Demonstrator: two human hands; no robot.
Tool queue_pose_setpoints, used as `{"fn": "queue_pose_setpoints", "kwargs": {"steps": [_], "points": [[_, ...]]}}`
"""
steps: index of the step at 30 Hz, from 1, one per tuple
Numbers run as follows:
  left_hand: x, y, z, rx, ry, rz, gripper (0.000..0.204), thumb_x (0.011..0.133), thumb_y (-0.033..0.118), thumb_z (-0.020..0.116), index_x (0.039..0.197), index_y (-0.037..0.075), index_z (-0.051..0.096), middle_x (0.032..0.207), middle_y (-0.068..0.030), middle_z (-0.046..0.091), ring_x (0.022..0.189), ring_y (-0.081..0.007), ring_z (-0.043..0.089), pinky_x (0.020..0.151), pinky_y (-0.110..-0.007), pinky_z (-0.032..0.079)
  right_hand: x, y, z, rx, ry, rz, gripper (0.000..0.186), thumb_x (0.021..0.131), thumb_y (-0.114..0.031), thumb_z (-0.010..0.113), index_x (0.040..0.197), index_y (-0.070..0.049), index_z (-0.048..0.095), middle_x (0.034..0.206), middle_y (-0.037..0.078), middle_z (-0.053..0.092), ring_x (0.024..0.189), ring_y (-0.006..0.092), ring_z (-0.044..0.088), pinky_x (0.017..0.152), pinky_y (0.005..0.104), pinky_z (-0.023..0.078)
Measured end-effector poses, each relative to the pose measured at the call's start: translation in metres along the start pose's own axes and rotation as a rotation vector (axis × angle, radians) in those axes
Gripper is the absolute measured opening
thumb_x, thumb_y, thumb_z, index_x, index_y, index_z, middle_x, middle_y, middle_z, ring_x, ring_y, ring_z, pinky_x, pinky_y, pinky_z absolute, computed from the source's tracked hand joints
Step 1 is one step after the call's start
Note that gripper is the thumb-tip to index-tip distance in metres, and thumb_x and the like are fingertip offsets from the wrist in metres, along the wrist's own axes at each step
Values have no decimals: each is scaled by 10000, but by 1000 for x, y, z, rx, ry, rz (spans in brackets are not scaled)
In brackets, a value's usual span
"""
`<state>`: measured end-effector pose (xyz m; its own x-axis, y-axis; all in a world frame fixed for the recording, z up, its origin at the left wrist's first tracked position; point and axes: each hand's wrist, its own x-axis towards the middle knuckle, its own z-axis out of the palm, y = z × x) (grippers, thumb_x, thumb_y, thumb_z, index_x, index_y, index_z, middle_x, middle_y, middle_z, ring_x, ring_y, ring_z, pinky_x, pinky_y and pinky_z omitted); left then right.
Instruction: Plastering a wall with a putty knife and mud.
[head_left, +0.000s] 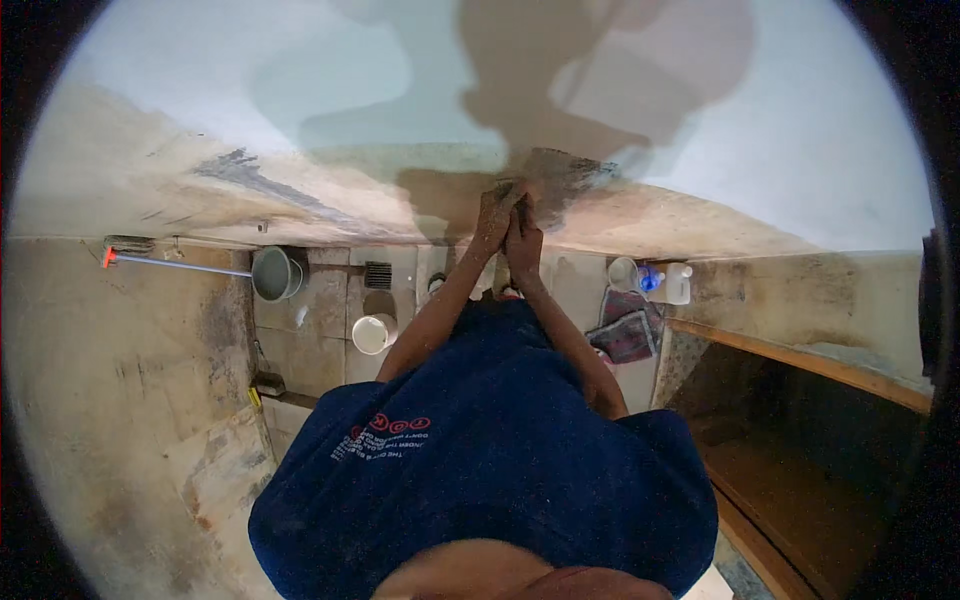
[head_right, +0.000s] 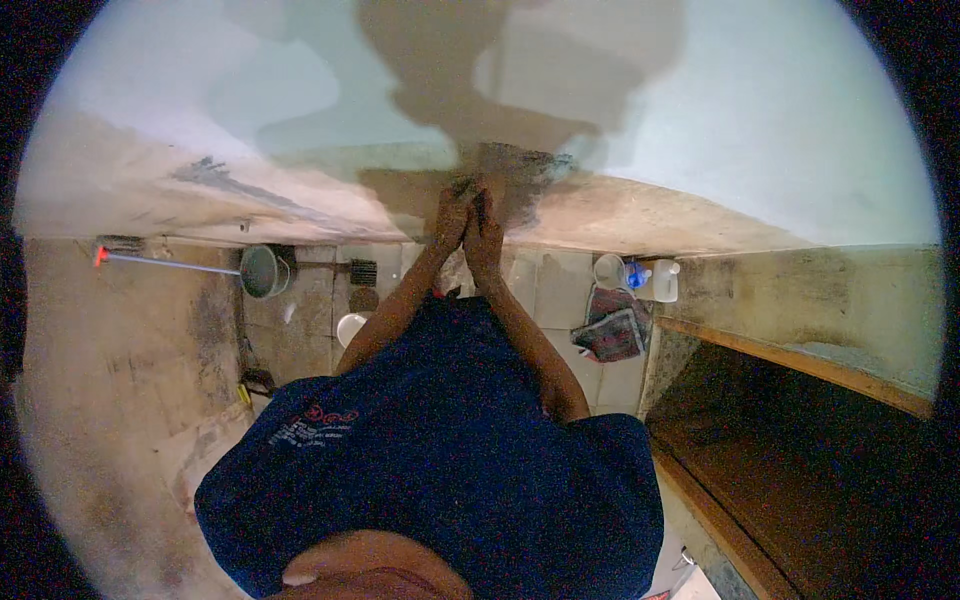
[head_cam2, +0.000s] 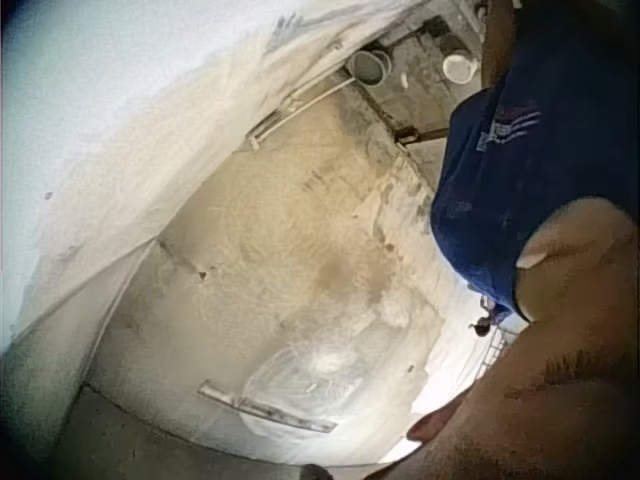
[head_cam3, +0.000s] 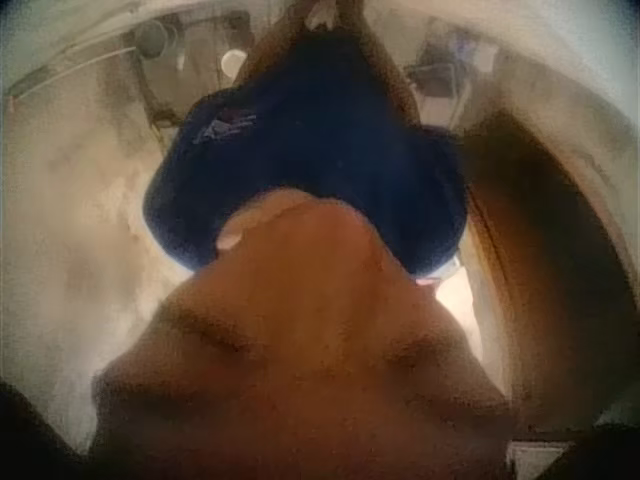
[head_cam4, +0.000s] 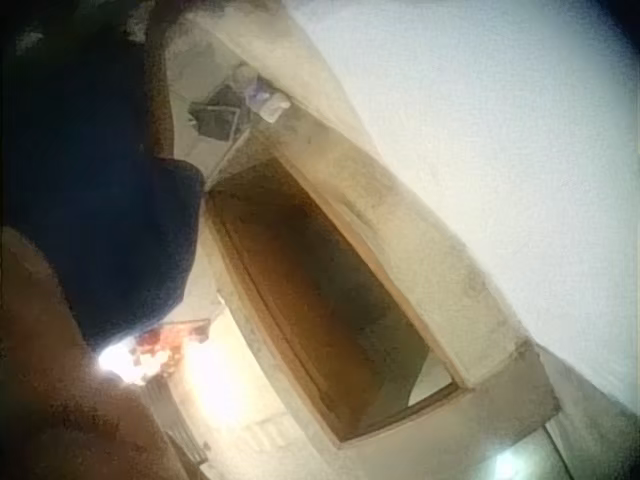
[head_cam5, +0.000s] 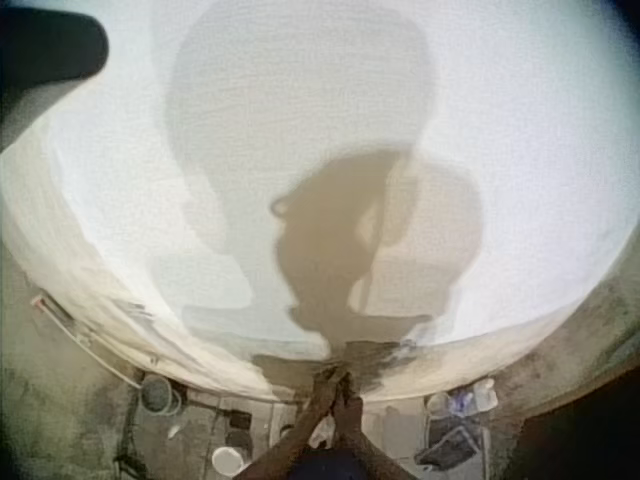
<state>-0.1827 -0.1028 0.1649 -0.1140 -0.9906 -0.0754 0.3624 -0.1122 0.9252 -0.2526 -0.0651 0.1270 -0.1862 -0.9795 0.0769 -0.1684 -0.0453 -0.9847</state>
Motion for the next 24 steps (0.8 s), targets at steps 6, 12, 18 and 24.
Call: {"fn": "queue_pose_setpoints", "kwargs": {"steps": [6, 12, 18, 24], "points": [[22, -50, -38, 378, 282, 340, 275, 871, 255, 624, 840, -18, 642, 728, -54, 634, 664, -148, 587, 652, -295, 486, 0, -21, 16, 10, -83, 15, 446, 966, -224, 431, 1369, -39, 381, 580, 112, 579, 480, 108, 505, 443, 308, 414], [1, 34, 17, 24, 166, -14, 262, 877, 232, 618, 797, -17, 630, 670, -58, 605, 603, -156, 573, 596, -294, 483, 6, -24, 1, -94, 165, -336, 428, 958, -208, 422, 1332, -1, 411, 792, 213, 655, 639, 170, 616, 551, 322, 476], [0, 26, 12, -287, 32, -122, 253, 871, 242, 618, 822, -6, 627, 666, -47, 586, 585, -141, 561, 552, -286, 463, 7, -37, -1, 55, 25, -11, 422, 938, -115, 438, 1347, -19, 402, 1272, 206, 520, 1148, 285, 530, 924, 346, 419], [3, 4, 5, 178, 116, -16, 281, 905, 237, 564, 1028, -12, 611, 932, -131, 619, 791, -189, 598, 648, -310, 485, 2, -15, -1, -92, 67, 24, 419, 952, -198, 448, 1322, -2, 429, 970, 208, 657, 755, 183, 633, 661, 322, 481]]}}
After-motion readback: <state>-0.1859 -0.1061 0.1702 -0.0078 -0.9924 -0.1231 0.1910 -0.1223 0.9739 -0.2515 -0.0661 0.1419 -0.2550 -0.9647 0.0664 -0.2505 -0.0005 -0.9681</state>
